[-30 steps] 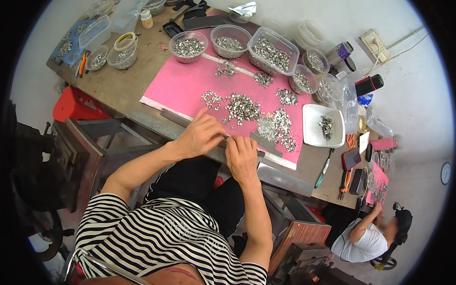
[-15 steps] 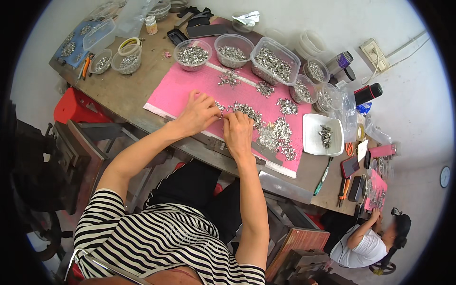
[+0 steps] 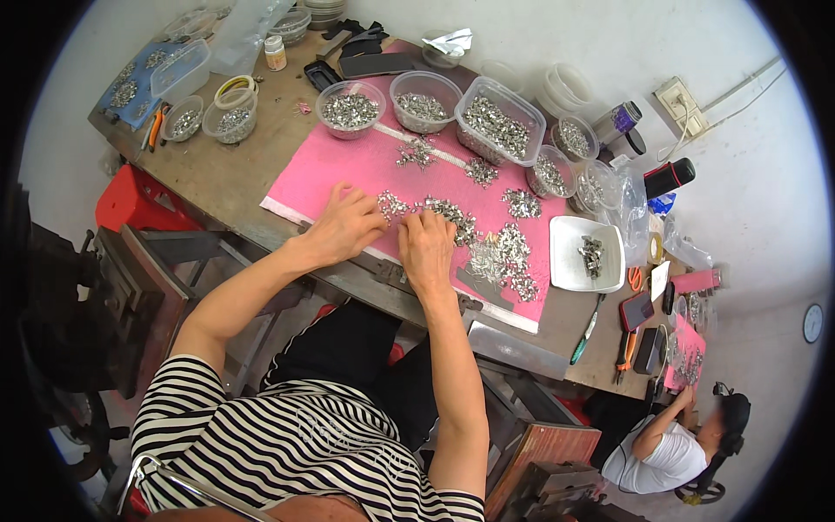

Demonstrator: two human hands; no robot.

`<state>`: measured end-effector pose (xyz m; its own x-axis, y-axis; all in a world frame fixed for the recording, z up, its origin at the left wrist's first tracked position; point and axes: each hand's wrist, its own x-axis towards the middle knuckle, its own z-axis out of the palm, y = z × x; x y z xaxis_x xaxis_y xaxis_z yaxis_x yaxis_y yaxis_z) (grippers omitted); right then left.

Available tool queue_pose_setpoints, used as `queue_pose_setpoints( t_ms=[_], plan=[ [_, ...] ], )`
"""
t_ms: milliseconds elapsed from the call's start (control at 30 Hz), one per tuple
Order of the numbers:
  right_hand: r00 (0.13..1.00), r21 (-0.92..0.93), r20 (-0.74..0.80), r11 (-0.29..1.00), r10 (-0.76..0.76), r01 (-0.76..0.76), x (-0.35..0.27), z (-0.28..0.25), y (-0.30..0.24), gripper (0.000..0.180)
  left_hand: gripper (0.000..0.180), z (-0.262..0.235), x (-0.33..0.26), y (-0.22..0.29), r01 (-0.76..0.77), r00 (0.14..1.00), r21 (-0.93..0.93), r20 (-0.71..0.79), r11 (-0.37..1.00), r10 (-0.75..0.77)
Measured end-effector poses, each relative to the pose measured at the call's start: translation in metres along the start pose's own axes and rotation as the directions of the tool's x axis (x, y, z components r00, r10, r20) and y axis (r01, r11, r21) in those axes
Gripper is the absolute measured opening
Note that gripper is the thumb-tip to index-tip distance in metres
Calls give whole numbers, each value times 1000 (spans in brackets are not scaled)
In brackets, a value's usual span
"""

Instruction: The person repeatedly arranges small metal pieces into a metal holder on a workbench, inserts the holder into a manual press machine, and turns the wheel to press the pieces.

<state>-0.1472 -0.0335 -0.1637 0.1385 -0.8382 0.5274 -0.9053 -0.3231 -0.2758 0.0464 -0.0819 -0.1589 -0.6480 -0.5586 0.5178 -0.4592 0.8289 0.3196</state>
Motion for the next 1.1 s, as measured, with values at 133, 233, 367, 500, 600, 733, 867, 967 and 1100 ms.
queue_pose_setpoints(
  t_ms=[133, 233, 367, 500, 600, 733, 867, 967, 1100],
  plan=[
    [999, -8, 4, 999, -33, 33, 1, -3, -3, 10, 7, 1, -1, -1, 31, 999, -21, 18, 999, -31],
    [1000, -15, 13, 1000, -22, 22, 1, -6, 0, 9, 7, 3, -1, -2, 48, 999, -44, 11, 998, -48],
    [997, 122, 64, 991, 47, -54, 0, -10, 5, 7, 6, 4, -1, -2, 61, 998, -74, 0, 995, -61],
    [996, 130, 54, 989, 66, -73, 1, -8, 3, 8, 7, 5, -1, -3, 76, 997, -81, 8, 994, -75],
    [998, 42, 25, 998, -57, 56, 3, -6, -2, 11, 6, 7, -1, -1, 94, 996, -94, 10, 991, -93],
    [982, -50, 81, 984, -168, 173, 3, -10, 1, 11, 5, 9, -3, -3, 96, 995, -121, -10, 988, -98],
    [981, 4, 90, 985, -173, 174, 3, -12, 3, 9, 5, 8, -4, -4, 99, 995, -130, -4, 987, -101],
    [998, 121, 50, 992, -38, 31, 4, -19, 13, 6, 5, 7, -3, -4, 95, 995, -135, -2, 986, -96],
    [998, 131, 55, 991, -34, 27, 3, -21, 11, 5, 5, 7, -4, -4, 102, 995, -127, 0, 987, -103]
  ],
)
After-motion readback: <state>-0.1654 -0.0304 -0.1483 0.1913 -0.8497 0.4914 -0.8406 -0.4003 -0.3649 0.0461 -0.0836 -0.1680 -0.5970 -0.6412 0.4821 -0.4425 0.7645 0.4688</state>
